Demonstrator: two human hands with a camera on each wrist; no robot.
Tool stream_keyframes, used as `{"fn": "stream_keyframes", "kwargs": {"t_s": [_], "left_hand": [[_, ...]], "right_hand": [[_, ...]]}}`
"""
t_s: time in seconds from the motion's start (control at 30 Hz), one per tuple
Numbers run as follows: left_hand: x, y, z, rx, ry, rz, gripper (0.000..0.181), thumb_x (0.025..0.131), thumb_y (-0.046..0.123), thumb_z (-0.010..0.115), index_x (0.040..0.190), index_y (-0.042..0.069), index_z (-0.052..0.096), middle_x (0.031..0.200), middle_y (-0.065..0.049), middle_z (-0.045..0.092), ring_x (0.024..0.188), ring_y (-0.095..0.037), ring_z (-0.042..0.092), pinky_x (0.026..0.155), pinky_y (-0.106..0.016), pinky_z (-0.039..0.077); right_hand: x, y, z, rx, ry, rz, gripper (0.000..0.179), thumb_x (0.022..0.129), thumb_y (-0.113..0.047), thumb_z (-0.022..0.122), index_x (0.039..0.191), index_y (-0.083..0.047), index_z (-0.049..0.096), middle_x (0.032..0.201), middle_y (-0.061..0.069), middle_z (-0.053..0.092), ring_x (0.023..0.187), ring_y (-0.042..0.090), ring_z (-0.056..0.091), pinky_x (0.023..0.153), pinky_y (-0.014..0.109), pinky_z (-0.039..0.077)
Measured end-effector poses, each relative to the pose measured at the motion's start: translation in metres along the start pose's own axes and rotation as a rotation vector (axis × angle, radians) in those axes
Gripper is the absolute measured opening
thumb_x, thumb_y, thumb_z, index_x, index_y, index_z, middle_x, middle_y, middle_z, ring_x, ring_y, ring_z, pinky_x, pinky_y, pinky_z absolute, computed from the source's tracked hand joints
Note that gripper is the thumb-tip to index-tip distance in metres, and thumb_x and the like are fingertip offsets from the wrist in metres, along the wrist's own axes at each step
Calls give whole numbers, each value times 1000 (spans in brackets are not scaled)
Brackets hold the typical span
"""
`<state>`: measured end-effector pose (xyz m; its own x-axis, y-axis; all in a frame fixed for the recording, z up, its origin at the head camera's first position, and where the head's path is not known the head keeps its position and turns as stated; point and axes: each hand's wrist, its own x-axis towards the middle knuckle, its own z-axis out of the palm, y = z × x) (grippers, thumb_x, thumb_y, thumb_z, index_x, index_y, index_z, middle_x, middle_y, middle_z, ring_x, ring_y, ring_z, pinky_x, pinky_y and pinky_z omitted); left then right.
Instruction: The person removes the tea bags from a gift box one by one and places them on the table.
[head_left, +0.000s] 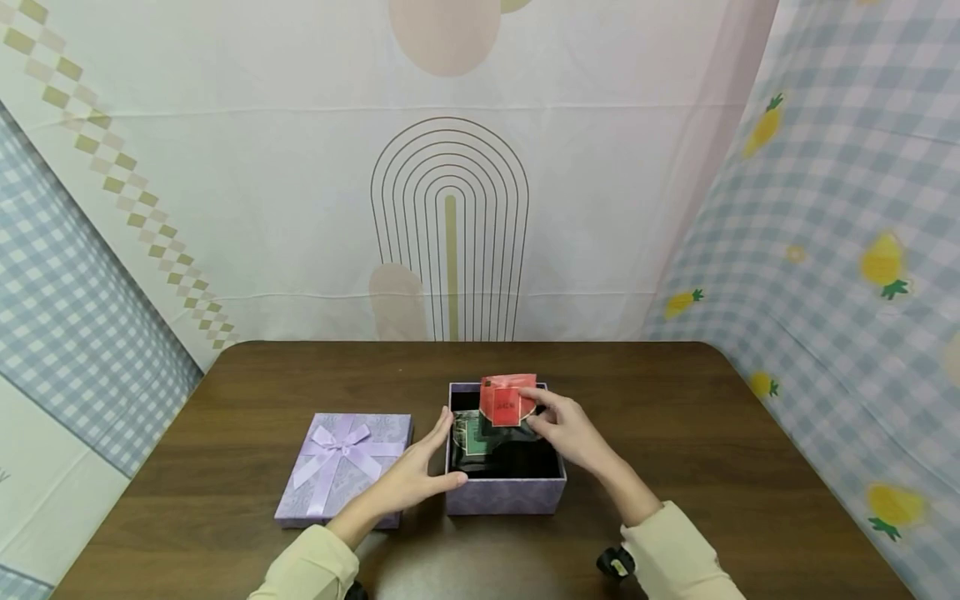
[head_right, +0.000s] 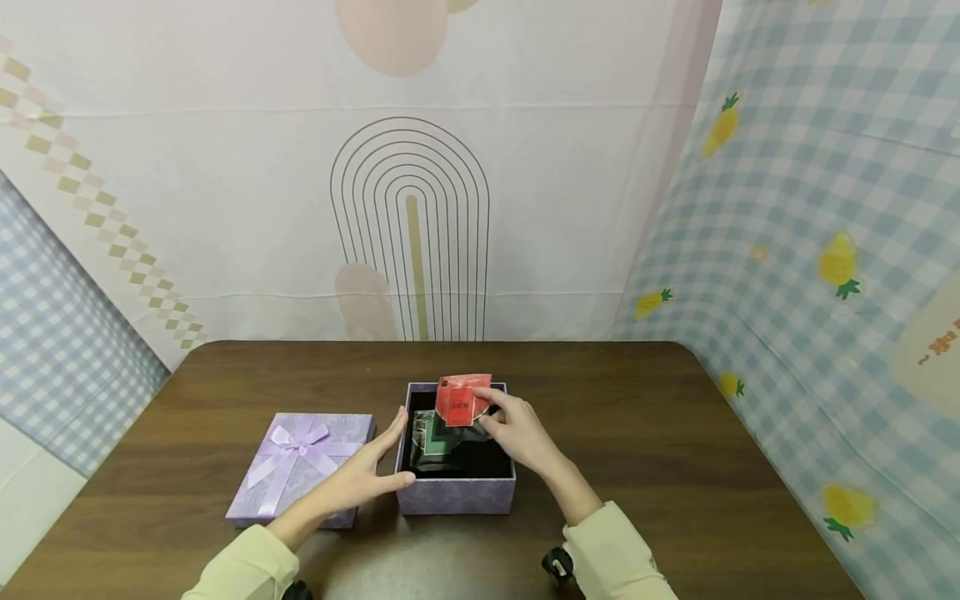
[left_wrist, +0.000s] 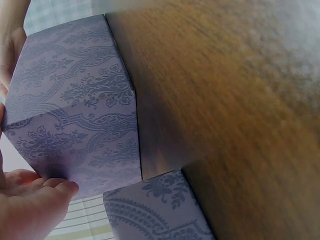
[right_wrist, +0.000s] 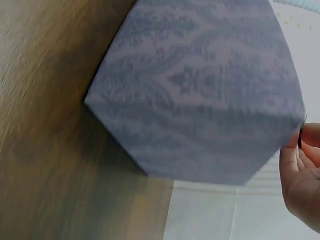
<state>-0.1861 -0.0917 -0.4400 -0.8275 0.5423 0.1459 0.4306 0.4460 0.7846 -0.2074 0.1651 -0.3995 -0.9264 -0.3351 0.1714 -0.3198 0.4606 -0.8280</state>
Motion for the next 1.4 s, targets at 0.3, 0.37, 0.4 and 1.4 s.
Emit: {"fn": "stream_keyframes", "kwargs": {"t_s": [0.3, 0.37, 0.4, 1.4], "left_hand": [[0, 0, 1, 5, 9, 8, 89, 82, 29, 67, 143, -5, 13, 149, -19, 5, 134, -36, 16, 105, -52, 19], [0, -1, 1, 10, 12, 10, 89, 82, 29, 67, 143, -6, 13, 149, -20, 5, 134, -36, 16, 105, -53, 19], [0, -1, 1, 11, 12, 8, 88, 82, 29, 67, 143, -6, 13, 149, -20, 5, 134, -36, 16, 105, -53, 19], [0, 1, 1, 2, 1, -7, 88, 83, 27, 67, 144, -4, 12, 150, -18, 3, 134, -36, 17, 105, -52, 19]], "right_hand": [[-12, 16, -27, 186, 61, 33, 43, 87, 5, 53, 129, 8, 45, 108, 27, 57, 70, 3, 54, 63, 25, 49], [-15, 20, -31, 205, 71, 44, 43, 87, 5, 53, 129, 8, 45, 109, 29, 57, 71, 3, 55, 63, 25, 49], [-16, 21, -32, 211, 75, 51, 44, 87, 4, 53, 130, 8, 44, 110, 29, 56, 71, 3, 55, 63, 24, 49], [-45, 57, -68, 265, 149, 171, 46, 90, -1, 52, 132, 11, 37, 102, 1, 61, 79, -1, 57, 66, 23, 49]]}}
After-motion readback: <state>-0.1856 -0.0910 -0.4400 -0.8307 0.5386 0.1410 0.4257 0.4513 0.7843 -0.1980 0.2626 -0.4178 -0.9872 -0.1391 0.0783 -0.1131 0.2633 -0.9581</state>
